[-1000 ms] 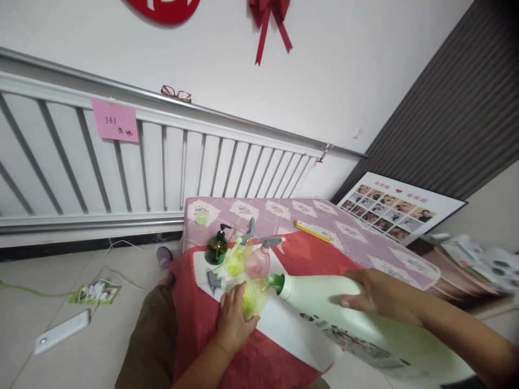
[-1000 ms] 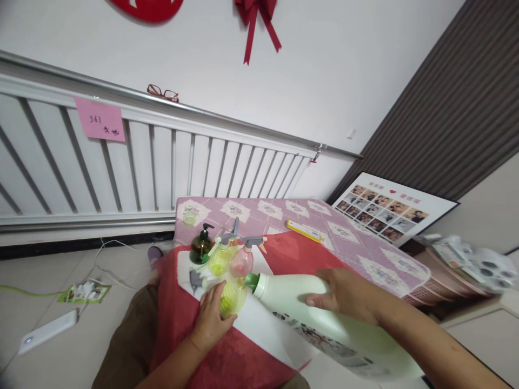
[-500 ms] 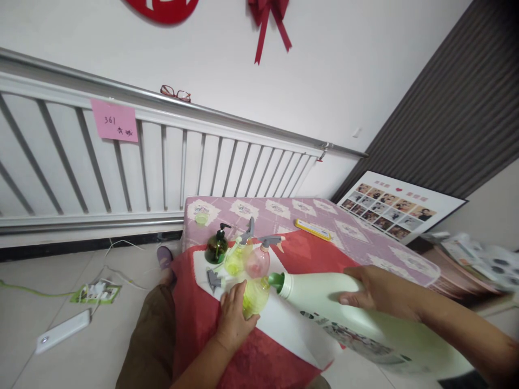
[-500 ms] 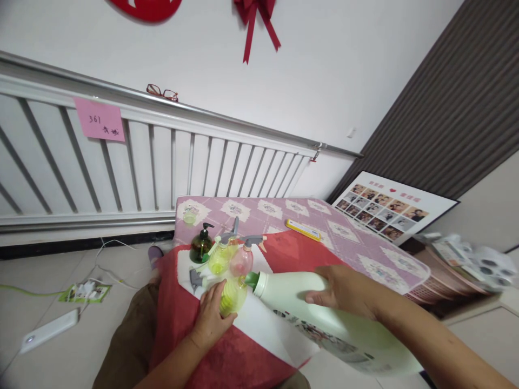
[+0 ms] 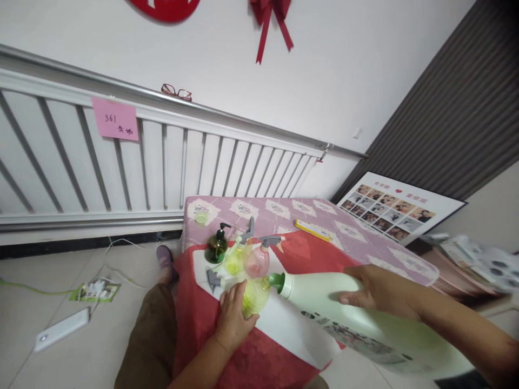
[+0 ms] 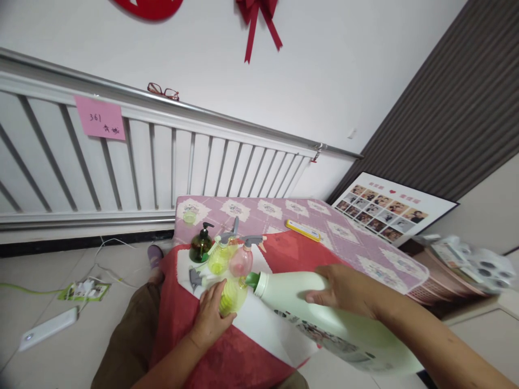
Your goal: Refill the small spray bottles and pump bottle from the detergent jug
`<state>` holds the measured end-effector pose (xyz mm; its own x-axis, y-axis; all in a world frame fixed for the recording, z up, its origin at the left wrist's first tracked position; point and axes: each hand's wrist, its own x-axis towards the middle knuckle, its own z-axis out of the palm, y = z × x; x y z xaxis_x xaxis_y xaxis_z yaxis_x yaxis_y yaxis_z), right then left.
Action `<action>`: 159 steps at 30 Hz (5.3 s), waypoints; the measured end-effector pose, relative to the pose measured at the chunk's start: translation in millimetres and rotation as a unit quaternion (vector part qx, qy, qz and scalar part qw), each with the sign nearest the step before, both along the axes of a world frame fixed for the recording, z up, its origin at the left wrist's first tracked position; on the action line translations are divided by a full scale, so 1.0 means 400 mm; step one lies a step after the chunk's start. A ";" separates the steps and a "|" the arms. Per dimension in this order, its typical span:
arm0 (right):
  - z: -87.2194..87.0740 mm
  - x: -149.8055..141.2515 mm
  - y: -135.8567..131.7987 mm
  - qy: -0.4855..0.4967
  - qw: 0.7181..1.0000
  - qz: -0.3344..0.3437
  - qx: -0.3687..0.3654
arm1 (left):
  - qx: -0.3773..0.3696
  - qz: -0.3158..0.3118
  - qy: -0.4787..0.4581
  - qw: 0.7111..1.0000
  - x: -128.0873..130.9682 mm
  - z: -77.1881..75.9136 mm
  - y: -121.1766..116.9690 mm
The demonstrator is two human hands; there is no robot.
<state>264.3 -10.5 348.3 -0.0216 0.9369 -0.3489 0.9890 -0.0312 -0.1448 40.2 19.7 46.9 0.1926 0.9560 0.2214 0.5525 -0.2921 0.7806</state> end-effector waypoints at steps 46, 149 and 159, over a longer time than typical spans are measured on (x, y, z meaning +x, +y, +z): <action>-0.008 0.016 0.007 -0.015 0.999 0.000 -0.036 | -0.009 -0.009 0.019 1.000 -0.003 0.002 0.002; 0.015 -0.009 0.003 -0.045 0.998 -0.006 -0.044 | 0.002 -0.012 0.015 1.000 -0.003 0.000 0.002; 0.015 -0.010 0.003 -0.045 0.998 -0.003 -0.043 | -0.009 -0.013 0.018 1.000 -0.003 0.001 0.002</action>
<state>260.3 -9.4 354.1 0.0199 0.9034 -0.4282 0.9976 -0.0465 -0.0518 39.0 20.5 47.4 0.2245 0.9543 0.1974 0.5732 -0.2931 0.7652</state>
